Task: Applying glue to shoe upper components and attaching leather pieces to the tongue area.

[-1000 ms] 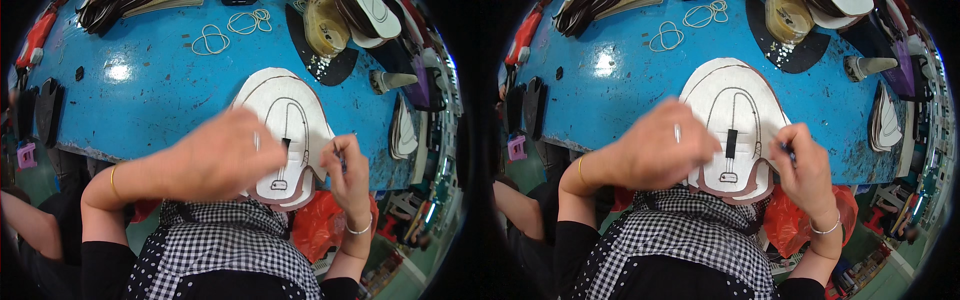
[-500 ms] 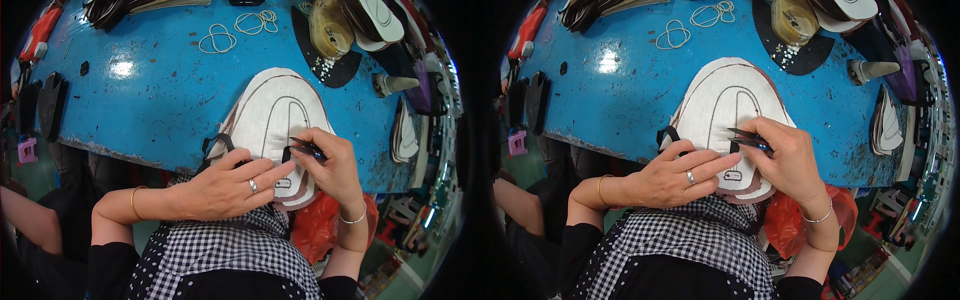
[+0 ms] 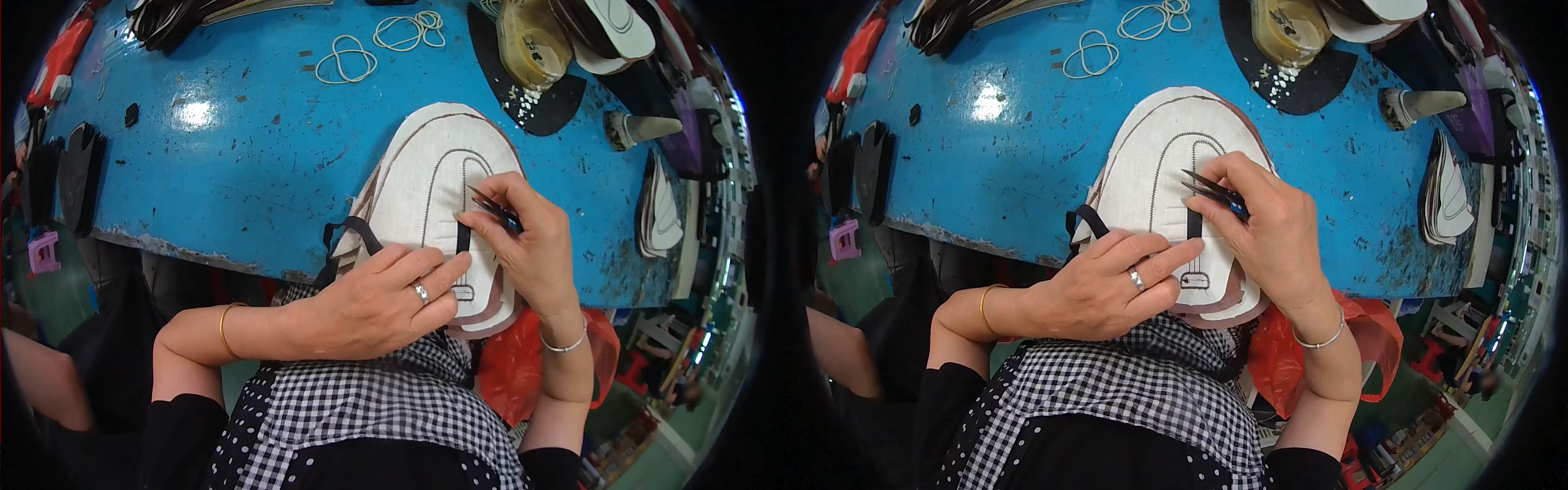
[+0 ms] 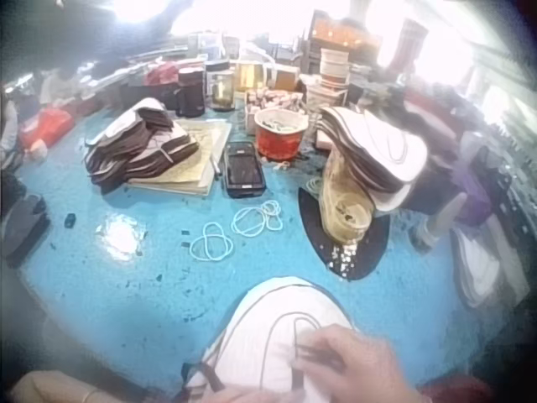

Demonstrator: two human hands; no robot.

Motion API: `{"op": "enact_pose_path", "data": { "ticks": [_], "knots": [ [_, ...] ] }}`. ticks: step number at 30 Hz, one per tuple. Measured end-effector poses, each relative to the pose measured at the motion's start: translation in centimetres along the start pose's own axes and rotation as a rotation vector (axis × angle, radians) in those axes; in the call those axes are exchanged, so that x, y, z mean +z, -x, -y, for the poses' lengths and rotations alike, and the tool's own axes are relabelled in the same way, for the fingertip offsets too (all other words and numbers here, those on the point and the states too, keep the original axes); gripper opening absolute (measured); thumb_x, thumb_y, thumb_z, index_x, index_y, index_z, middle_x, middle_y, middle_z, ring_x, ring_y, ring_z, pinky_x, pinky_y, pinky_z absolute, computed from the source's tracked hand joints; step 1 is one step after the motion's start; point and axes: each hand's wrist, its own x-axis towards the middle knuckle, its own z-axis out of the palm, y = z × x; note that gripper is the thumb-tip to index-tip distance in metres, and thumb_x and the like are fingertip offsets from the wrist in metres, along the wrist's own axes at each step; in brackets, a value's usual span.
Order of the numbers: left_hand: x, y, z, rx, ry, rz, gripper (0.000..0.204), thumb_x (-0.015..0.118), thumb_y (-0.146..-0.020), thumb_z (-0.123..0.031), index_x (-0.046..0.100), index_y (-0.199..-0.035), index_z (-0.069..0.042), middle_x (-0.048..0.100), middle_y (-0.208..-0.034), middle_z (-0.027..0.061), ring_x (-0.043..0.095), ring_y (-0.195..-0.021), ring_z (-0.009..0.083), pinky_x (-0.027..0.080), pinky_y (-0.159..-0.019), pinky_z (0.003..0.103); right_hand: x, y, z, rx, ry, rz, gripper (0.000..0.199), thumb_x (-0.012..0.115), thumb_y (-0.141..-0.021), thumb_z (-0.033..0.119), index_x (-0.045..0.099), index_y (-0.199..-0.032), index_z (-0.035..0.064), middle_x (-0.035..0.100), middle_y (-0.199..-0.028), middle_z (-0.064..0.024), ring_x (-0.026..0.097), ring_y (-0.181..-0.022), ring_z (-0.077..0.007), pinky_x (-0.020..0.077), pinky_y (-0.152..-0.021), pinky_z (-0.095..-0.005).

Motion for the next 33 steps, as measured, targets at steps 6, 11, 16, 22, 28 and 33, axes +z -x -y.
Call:
{"op": "enact_pose_path", "data": {
  "ticks": [6,11,16,22,28,33],
  "knots": [
    [0.3,-1.2,-1.2,-0.076,-0.344,0.123,0.016,0.057,-0.081,-0.018,0.049,-0.078,-0.004,0.058,-0.137,0.0289,0.059,-0.093,0.0253,0.044,-0.076,0.033,0.4,0.6,-0.4,0.138,-0.037,-0.068,0.018,0.073,-0.087,0.005,0.060,-0.100,0.0032,0.069,-0.084,-0.0104,0.068,-0.069,-0.0254,0.0506,-0.060,-0.0324],
    [0.6,-2.5,-0.7,-0.130,-0.461,0.112,0.015,0.055,-0.080,-0.017,0.048,-0.076,-0.005,0.055,-0.139,0.0316,0.053,-0.078,0.0222,0.041,-0.073,0.033,1.2,1.6,-0.6,0.093,0.045,-0.209,0.017,0.068,-0.087,-0.001,0.060,-0.101,0.0042,0.069,-0.083,-0.0108,0.068,-0.068,-0.0267,0.0502,-0.059,-0.0330],
    [0.7,-1.6,0.9,-0.044,-0.388,0.059,0.016,0.057,-0.078,-0.015,0.043,-0.073,-0.007,0.054,-0.141,0.0322,0.046,-0.070,0.0206,0.043,-0.078,0.034,2.1,2.0,-0.8,0.065,0.077,-0.297,0.021,0.067,-0.083,-0.004,0.060,-0.101,0.0050,0.068,-0.082,-0.0110,0.068,-0.067,-0.0279,0.0502,-0.058,-0.0337],
    [-0.3,0.7,0.4,0.068,-0.332,0.143,0.020,0.057,-0.084,-0.018,0.043,-0.074,-0.009,0.055,-0.145,0.0210,0.051,-0.075,0.0188,0.043,-0.099,0.040,2.6,2.3,-1.2,0.036,0.088,-0.376,0.023,0.066,-0.081,-0.006,0.060,-0.100,0.0057,0.068,-0.080,-0.0111,0.068,-0.067,-0.0281,0.0504,-0.058,-0.0338],
    [-1.1,1.0,0.6,0.064,-0.101,0.212,0.022,0.064,-0.080,-0.015,0.044,-0.071,-0.011,0.059,-0.143,0.0105,0.050,-0.071,0.0167,0.040,-0.105,0.045,2.7,2.4,-1.4,0.038,0.096,-0.396,0.022,0.066,-0.082,-0.006,0.060,-0.100,0.0060,0.068,-0.079,-0.0106,0.068,-0.067,-0.0274,0.0504,-0.058,-0.0334],
    [-1.6,0.8,1.4,0.032,0.094,0.233,0.021,0.069,-0.076,-0.011,0.048,-0.073,-0.011,0.063,-0.138,0.0089,0.056,-0.077,0.0186,0.041,-0.103,0.044,2.0,2.4,-1.1,0.079,0.033,-0.367,0.021,0.070,-0.081,-0.003,0.063,-0.099,0.0048,0.069,-0.082,-0.0097,0.070,-0.069,-0.0240,0.0524,-0.061,-0.0312]
  ]
}}
